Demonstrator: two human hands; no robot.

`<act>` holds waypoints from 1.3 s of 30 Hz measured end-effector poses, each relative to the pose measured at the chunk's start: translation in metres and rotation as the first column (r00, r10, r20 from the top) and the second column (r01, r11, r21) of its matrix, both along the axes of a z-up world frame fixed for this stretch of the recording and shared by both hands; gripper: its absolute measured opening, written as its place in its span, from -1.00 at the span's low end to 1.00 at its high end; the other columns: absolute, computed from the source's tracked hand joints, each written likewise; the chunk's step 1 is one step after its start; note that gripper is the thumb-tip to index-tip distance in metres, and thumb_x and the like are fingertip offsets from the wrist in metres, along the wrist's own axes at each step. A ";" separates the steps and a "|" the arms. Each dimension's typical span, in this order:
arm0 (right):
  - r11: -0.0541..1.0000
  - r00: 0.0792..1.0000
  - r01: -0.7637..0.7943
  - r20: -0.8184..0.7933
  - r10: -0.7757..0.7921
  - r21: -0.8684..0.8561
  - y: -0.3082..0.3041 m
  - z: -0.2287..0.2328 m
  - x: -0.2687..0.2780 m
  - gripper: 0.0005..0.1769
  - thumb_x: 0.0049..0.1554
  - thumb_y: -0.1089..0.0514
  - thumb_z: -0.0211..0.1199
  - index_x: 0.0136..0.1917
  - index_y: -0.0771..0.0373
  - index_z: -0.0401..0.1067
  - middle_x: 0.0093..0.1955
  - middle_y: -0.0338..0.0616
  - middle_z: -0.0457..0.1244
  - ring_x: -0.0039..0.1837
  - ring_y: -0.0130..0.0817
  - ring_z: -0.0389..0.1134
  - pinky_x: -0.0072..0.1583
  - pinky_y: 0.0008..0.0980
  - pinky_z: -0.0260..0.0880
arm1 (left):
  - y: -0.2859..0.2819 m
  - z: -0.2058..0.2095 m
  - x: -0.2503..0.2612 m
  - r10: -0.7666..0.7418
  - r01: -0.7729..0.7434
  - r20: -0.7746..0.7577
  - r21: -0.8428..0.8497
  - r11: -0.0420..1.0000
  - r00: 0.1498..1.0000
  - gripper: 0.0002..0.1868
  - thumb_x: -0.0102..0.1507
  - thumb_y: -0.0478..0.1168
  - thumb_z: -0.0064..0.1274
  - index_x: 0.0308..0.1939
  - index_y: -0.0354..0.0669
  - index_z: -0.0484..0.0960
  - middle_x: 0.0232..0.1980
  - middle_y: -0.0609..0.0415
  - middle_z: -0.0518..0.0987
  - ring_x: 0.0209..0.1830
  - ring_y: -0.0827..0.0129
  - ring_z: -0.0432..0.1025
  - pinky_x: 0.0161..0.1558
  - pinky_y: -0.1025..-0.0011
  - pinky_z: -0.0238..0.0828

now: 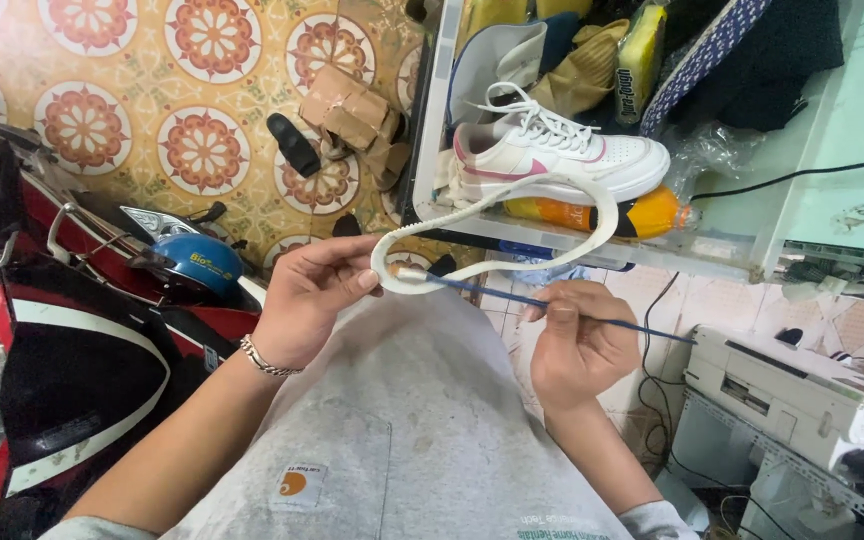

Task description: Applying adhesive to the sole and upper of a white sneaker using a small brush for repair.

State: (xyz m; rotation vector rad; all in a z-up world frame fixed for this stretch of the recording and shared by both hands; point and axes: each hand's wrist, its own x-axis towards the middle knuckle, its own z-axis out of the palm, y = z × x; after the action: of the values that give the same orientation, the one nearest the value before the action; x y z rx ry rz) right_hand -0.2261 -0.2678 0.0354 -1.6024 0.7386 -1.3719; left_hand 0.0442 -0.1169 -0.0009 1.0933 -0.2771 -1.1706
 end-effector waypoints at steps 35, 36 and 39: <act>0.979 0.992 0.066 -0.093 -0.085 -0.195 -0.006 0.015 -0.053 -0.82 0.57 0.46 0.25 0.06 0.35 0.45 -0.20 0.15 0.43 -0.29 -0.28 0.41 -0.21 -0.44 0.50 | 0.000 0.034 0.002 -0.031 0.035 0.190 -0.016 0.999 0.981 -0.55 0.40 -0.58 0.44 0.40 -0.63 0.82 -0.08 -0.31 0.80 -0.08 0.21 0.80 0.08 0.15 0.95; 0.969 0.993 0.048 -0.097 -0.074 -0.242 -0.004 0.019 -0.049 -0.83 0.53 0.44 0.31 0.03 0.38 0.49 -0.23 0.16 0.44 -0.30 -0.24 0.44 -0.23 -0.40 0.53 | -0.001 0.035 0.002 -0.033 0.037 0.205 -0.014 0.999 0.978 -0.55 0.41 -0.58 0.44 0.40 -0.62 0.82 -0.07 -0.30 0.81 -0.08 0.21 0.80 0.08 0.15 0.95; 0.992 0.999 -0.007 -0.048 0.001 -0.129 0.017 0.029 -0.041 -0.96 0.52 0.33 0.34 0.14 0.33 0.54 -0.14 0.19 0.50 -0.27 -0.28 0.54 -0.17 -0.39 0.70 | -0.005 0.041 0.004 -0.036 0.045 0.309 -0.024 0.999 0.950 -0.59 0.42 -0.56 0.46 0.36 -0.57 0.86 -0.10 -0.25 0.80 -0.08 0.24 0.78 0.06 0.21 0.90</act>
State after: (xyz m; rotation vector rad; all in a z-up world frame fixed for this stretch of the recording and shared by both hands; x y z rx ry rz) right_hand -0.2675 -0.2504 0.0646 -1.7418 0.6863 -1.4073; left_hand 0.0487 -0.1218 0.0400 1.2484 -0.5615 -1.0249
